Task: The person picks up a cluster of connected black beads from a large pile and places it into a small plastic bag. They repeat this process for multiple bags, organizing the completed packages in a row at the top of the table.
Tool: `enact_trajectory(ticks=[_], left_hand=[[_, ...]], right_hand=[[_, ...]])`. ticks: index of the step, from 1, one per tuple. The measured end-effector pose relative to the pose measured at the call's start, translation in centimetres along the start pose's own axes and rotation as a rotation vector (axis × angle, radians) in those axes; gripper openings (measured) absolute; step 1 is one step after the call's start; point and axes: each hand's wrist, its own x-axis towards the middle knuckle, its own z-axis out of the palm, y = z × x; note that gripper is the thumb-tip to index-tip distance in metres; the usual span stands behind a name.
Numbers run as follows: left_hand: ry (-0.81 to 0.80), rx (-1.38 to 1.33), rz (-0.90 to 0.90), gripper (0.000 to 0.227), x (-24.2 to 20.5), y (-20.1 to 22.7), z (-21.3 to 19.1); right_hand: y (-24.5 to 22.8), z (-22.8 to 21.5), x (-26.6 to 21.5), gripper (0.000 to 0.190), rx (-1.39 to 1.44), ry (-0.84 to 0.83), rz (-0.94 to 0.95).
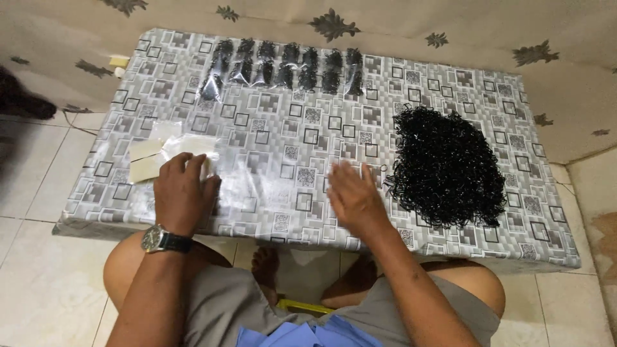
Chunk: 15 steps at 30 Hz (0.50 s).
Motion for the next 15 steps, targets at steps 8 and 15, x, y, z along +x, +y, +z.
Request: enact_trajectory(ticks=[8,15], left_hand=[[-0.007,-0.038,0.007,0.035,-0.3,-0.6,-0.1],[0.059,-0.173,-0.009,0.016,-0.7,-1.4,-0.3]], right_hand=[[0.5,-3.2,-1.2,0.049,-0.412,-0.152,0.377],[13.5,-2.9,-6.3,0.024,-0.538,0.096,0.310]])
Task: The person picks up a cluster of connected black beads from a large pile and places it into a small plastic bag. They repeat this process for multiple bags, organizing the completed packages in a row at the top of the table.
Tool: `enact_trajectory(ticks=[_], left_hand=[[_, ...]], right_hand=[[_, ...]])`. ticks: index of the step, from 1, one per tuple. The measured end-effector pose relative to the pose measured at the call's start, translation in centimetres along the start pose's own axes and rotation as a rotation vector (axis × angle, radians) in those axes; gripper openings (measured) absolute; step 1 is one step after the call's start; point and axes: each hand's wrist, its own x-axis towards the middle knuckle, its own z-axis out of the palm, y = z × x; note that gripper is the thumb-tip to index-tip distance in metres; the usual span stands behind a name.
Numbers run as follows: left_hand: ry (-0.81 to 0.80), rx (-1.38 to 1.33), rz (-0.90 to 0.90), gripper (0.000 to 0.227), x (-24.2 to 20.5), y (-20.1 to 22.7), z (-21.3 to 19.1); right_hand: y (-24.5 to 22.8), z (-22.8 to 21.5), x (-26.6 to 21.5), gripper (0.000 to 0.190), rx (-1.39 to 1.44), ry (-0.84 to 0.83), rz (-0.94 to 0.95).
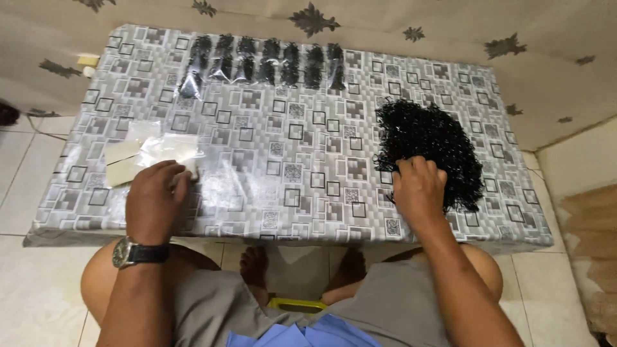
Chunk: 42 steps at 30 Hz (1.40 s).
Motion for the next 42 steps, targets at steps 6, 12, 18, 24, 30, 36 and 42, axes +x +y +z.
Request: enact_trajectory(ticks=[6,12,18,24,30,36,42], left_hand=[[0.067,-0.016,-0.034,0.009,0.0,-0.4,-0.1],[0.075,-0.184,-0.163,0.020,-0.1,-1.0,0.1],[0.049,-0.155,-0.093,0.018,0.2,-0.7,0.0],[0.023,-0.126,-0.203,0.011,1.0,0.0,-0.3],[-0.017,-0.404,-0.453,0.024,1.1,0.6,-1.9],[0.052,-0.456,-0.446,0.018,1.2,0.6,-2.3],[0.476,-0.408,-0.198,0.006,0.9,-2.4,-0.5]], right_hand=[[2.0,-3.7,3.8,0.016,0.368,-0.037,0.068],[-1.1,-11.9,7.3,0.057,0.320,-0.506,0.422],[-3.0,-14.1,4.6,0.065,0.291,-0.788,0.464],[0.9,-6.4,2.6,0.021,0.487,-0.225,0.260],[1.2,-6.9,3.6,0.013,0.451,0.074,0.170],[0.5,-4.1,3.6,0.010,0.353,0.100,0.156],[-0.1,-2.4,4.0,0.025,0.192,-0.165,0.172]])
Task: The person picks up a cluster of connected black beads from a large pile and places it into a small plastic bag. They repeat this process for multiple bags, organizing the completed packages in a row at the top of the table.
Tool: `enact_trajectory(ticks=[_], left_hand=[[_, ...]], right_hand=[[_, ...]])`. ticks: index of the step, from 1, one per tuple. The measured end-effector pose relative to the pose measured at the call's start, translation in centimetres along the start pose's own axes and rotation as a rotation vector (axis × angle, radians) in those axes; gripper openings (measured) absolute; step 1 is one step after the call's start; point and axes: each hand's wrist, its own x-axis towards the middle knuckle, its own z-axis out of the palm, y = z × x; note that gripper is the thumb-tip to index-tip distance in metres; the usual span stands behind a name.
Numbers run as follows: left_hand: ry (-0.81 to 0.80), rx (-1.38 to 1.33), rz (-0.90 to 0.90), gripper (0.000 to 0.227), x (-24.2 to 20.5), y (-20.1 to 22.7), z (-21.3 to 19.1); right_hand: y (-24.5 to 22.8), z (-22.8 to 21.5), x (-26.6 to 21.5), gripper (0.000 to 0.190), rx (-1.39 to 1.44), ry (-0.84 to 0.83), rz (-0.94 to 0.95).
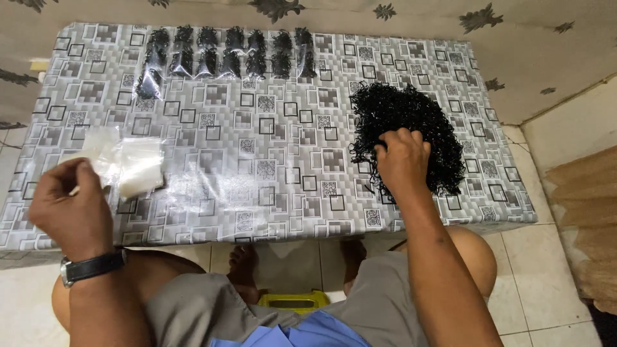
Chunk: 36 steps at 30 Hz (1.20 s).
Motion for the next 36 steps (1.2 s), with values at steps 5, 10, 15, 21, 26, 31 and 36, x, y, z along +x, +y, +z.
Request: enact_trajectory(ticks=[5,10,15,21,26,31,36], left_hand=[[0.033,-0.107,0.039,0.007,0.2,4.4,-0.8],[-0.096,-0.403,-0.078,0.006,-0.5,9.6,1.5],[-0.412,-0.605,-0.439,0.010,-1.9,15.6,5.8],[-0.625,-0.415,-0.281,0.012,-2.3,12.2,12.5],[-0.575,-0.366,-0.144,0.011,-2.7,9.8,15.2],[-0.526,-0.373,-0.100,0.009,-2.9,10.4,14.7],[-0.532,-0.405,-0.076,0.009,-2.7,10.8,14.5]], right_hand=[[0.4,-2.0,1.0,0.012,0.175,0.078,0.098],[1.3,-4.4,1.6,0.002,0.376,0.119,0.165],[3.7,-2.5,2.0,0.007,0.339,0.335,-0.008],[3.9,-2.4,2.0,0.009,0.381,0.293,-0.025],[3.1,-3.6,2.1,0.004,0.368,0.259,-0.016],[3.3,-3.7,1.5,0.005,0.332,0.265,-0.043],[1.3,-6.9,-0.4,0.039,0.231,0.011,0.008]])
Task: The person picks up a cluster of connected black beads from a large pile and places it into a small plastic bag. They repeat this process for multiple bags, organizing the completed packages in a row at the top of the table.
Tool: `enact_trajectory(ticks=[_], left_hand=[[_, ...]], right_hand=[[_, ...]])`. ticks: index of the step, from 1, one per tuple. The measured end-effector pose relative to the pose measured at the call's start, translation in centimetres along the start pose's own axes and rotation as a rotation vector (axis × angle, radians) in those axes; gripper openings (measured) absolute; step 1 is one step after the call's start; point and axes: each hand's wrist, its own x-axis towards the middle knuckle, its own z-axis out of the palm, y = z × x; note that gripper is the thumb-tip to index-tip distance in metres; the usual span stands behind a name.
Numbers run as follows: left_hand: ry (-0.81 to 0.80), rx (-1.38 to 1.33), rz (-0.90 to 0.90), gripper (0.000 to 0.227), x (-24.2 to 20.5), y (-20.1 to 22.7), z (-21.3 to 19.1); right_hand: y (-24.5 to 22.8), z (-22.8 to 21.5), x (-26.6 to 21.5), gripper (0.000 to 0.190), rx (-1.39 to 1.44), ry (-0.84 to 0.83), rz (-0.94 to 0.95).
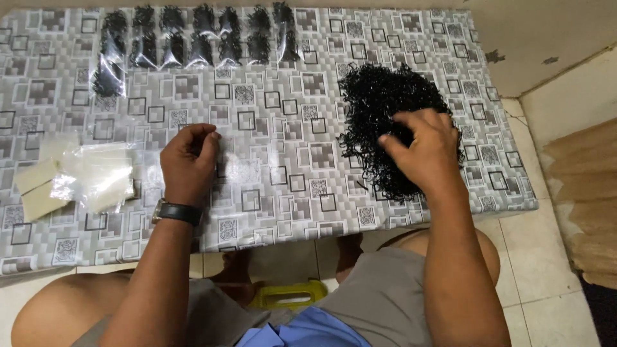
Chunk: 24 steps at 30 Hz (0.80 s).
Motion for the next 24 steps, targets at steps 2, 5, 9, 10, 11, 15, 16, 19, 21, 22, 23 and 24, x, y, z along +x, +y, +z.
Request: enact_trajectory(ticks=[2,5,9,10,11,15,16,19,21,22,23,24], left_hand=[[-0.005,-0.005,0.016,0.009,0.2,-0.2,-0.1],[-0.017,-0.022,0.024,0.009,-0.2,-0.5,-0.1],[-0.008,-0.028,0.047,0.010,-0.3,-1.0,0.0],[-0.007,-0.028,0.046,0.010,-0.6,-0.8,-0.1],[-0.003,-0.017,0.048,0.010,-0.5,-0.6,-0.1],[0.013,-0.012,0.041,0.009,-0.3,-0.2,-0.1],[0.019,-0.012,0.042,0.009,-0.3,-0.2,0.0],[0.023,-0.014,0.036,0.010,-0.4,-0.4,0.0],[0.013,-0.007,0.024,0.010,-0.4,0.0,0.1],[0.013,-0.007,0.029,0.010,-0.3,0.0,0.1],[0.008,-0.009,0.022,0.010,-0.2,0.1,0.0],[0.003,-0.010,0.016,0.010,-0.2,0.2,0.0]], right_hand=[[-2.5,-1.1,-0.9,0.039,-0.013,-0.170,-0.002],[-2.8,0.9,-2.6,0.026,-0.055,-0.388,-0.052],[-2.0,3.2,-3.4,0.005,-0.177,-0.286,-0.120],[-1.1,3.8,-3.3,0.005,-0.178,-0.286,-0.122],[-0.1,4.3,-2.9,0.005,-0.228,-0.154,-0.136],[0.9,2.4,-1.4,0.013,-0.176,0.075,-0.024],[0.5,1.1,-1.7,0.013,-0.175,0.077,-0.030],[-0.1,-0.9,-2.5,0.046,-0.172,-0.135,0.228],[0.4,-0.6,-2.8,0.050,-0.059,-0.248,0.267],[1.3,0.5,-2.3,0.050,-0.058,-0.243,0.266],[2.2,1.5,-2.0,0.037,-0.006,-0.165,0.226],[3.1,2.5,-1.7,0.027,0.046,-0.087,0.185]])
